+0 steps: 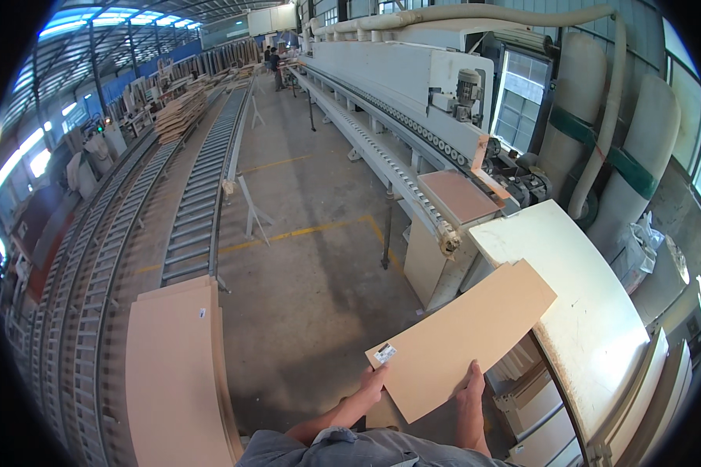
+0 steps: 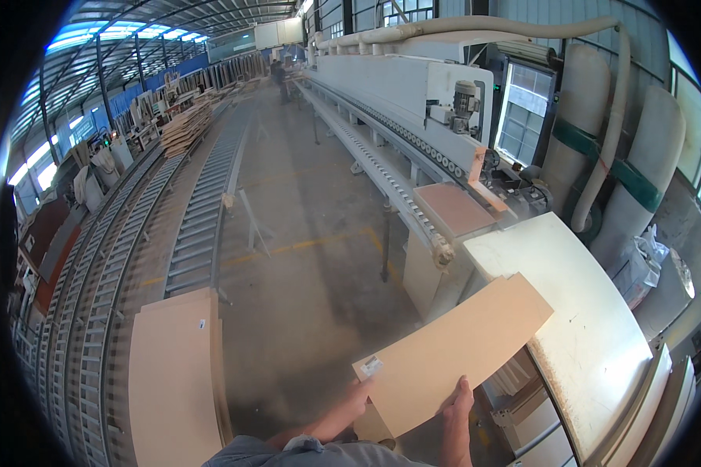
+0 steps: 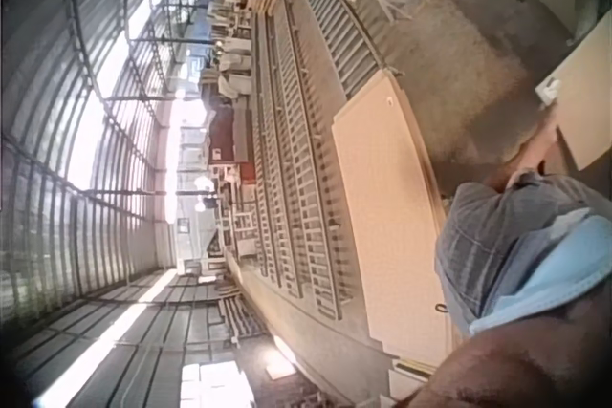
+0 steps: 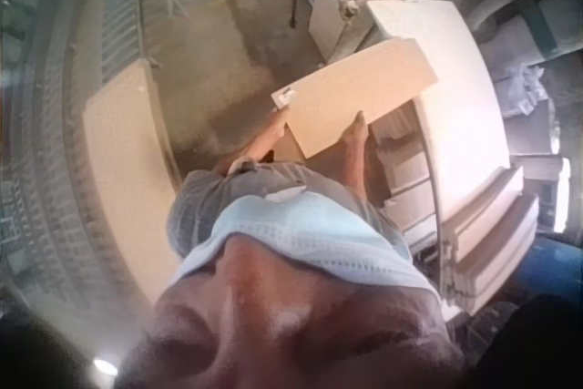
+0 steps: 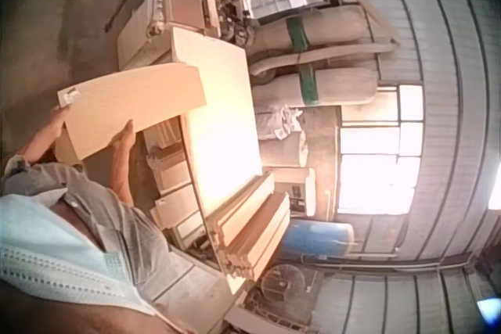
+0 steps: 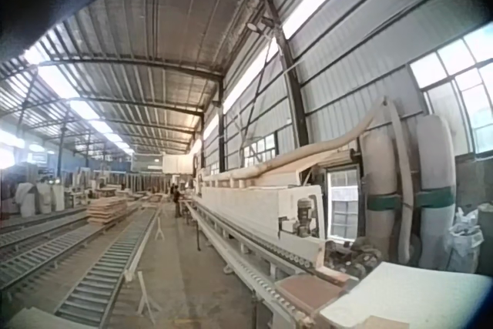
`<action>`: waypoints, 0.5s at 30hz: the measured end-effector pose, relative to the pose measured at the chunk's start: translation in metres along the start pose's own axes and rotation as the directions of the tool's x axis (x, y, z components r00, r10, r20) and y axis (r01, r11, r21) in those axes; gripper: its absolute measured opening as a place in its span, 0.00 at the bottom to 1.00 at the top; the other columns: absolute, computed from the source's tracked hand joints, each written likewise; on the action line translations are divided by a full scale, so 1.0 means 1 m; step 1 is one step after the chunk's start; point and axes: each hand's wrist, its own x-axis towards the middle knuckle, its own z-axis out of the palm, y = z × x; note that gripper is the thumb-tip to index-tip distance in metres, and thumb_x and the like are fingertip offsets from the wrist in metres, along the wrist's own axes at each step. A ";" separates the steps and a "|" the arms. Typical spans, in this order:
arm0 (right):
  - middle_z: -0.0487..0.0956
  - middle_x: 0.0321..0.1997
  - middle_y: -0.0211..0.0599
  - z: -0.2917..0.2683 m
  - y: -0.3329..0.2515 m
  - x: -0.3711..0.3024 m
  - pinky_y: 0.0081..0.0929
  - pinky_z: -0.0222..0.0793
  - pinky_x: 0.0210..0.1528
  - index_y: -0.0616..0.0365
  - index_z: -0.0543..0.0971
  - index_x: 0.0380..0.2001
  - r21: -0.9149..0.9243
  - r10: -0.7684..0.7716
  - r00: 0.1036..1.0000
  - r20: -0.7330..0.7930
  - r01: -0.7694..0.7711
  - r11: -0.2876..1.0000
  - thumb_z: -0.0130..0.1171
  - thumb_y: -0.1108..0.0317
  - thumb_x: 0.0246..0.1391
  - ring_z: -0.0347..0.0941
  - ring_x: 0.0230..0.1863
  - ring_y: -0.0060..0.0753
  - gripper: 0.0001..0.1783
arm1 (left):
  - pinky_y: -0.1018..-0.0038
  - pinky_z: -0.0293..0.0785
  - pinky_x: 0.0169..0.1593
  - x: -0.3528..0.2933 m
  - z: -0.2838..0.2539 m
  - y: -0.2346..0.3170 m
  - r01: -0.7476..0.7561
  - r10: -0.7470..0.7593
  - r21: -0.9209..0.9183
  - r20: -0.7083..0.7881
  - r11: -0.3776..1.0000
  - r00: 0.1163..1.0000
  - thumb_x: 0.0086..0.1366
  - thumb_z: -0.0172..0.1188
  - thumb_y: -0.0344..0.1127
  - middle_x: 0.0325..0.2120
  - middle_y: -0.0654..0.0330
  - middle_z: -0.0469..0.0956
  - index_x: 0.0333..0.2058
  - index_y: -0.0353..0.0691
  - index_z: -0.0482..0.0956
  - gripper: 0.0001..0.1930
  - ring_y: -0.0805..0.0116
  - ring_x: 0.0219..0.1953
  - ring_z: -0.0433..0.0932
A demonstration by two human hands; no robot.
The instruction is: The person catches wooden panels exiting a machine conveyor and stacks them onto a pile by hand, then processes smaller wooden boards on a table using a wooden block and stacks them.
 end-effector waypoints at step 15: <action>0.75 0.52 0.41 -0.017 0.005 0.011 0.40 0.68 0.54 0.65 0.72 0.52 -0.006 -0.045 0.999 0.030 0.045 0.999 0.55 0.61 0.58 0.72 0.52 0.41 0.23 | 0.69 0.78 0.33 -0.009 0.002 -0.009 0.069 -0.070 0.031 0.031 0.997 0.997 0.62 0.63 0.38 0.36 0.61 0.78 0.45 0.39 0.75 0.15 0.70 0.34 0.79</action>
